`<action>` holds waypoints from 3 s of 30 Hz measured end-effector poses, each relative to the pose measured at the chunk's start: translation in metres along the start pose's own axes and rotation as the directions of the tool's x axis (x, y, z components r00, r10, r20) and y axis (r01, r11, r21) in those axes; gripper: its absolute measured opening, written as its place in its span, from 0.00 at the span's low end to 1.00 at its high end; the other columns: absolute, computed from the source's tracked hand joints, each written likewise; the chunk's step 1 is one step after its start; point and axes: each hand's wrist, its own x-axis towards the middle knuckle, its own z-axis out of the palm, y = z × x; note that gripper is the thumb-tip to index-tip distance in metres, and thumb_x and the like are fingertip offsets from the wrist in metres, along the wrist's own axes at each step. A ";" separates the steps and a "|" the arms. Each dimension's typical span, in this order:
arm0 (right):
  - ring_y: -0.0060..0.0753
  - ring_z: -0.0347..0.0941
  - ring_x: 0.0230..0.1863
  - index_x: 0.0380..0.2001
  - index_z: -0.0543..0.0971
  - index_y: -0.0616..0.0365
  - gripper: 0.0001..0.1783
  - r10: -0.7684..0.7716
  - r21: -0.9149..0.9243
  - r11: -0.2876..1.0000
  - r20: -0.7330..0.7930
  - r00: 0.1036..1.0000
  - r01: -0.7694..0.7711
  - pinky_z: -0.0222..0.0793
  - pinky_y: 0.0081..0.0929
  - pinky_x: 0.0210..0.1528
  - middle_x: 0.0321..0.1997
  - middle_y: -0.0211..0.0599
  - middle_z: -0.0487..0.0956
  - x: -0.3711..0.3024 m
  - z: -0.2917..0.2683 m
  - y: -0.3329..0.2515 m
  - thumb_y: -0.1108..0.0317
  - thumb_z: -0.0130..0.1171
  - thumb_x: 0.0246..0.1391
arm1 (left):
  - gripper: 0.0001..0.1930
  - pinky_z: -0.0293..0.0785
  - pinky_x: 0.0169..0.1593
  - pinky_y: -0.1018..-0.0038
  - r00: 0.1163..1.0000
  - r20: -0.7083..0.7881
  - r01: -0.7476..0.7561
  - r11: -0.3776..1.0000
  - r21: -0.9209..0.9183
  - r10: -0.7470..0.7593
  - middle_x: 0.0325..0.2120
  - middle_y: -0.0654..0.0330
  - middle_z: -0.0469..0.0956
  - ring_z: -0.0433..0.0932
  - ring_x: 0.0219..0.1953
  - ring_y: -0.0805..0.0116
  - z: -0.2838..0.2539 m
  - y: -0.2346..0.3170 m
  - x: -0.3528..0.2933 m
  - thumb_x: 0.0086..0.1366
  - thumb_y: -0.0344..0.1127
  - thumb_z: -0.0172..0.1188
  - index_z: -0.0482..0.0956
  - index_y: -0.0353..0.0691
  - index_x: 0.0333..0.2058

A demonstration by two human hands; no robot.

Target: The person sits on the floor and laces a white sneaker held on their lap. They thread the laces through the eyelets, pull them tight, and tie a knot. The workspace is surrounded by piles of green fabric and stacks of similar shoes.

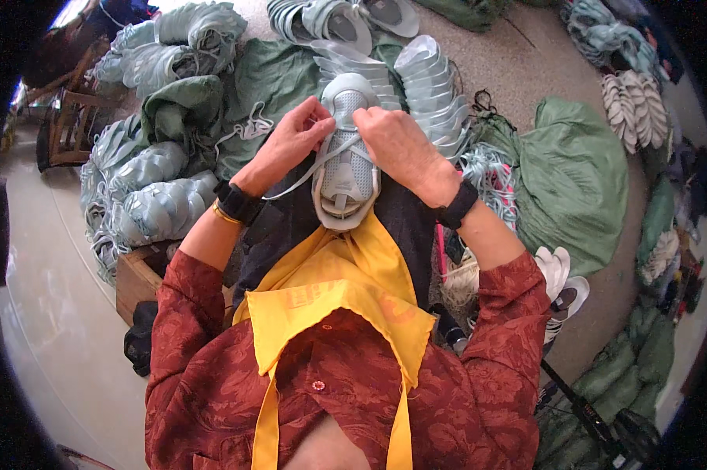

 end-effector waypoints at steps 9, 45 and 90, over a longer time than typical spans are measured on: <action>0.59 0.78 0.33 0.33 0.71 0.63 0.08 0.028 0.151 0.988 -0.096 0.995 -0.014 0.74 0.48 0.35 0.28 0.51 0.77 -0.005 -0.003 -0.002 0.76 0.60 0.53 | 0.07 0.64 0.35 0.82 0.993 0.112 0.046 0.998 -0.039 -0.042 0.29 0.74 0.69 0.66 0.32 0.84 -0.004 0.003 0.006 0.71 0.35 0.61 0.73 0.41 0.36; 0.34 0.78 0.26 0.32 0.78 0.62 0.07 0.405 0.460 0.824 -0.070 0.912 -0.331 0.71 0.30 0.30 0.25 0.38 0.81 -0.052 -0.008 -0.033 0.72 0.66 0.57 | 0.12 0.69 0.31 0.74 0.998 -0.063 0.009 0.999 0.049 -0.005 0.21 0.63 0.75 0.71 0.25 0.77 0.001 -0.003 -0.048 0.64 0.36 0.67 0.76 0.33 0.31; 0.45 0.79 0.32 0.30 0.73 0.57 0.05 -0.143 -0.171 0.979 -0.169 0.975 0.114 0.74 0.39 0.32 0.28 0.41 0.75 0.006 0.009 -0.023 0.74 0.60 0.53 | 0.10 0.57 0.29 0.82 0.991 -0.133 -0.036 0.998 -0.043 0.030 0.24 0.75 0.67 0.62 0.28 0.86 -0.026 0.042 -0.028 0.71 0.36 0.62 0.72 0.41 0.32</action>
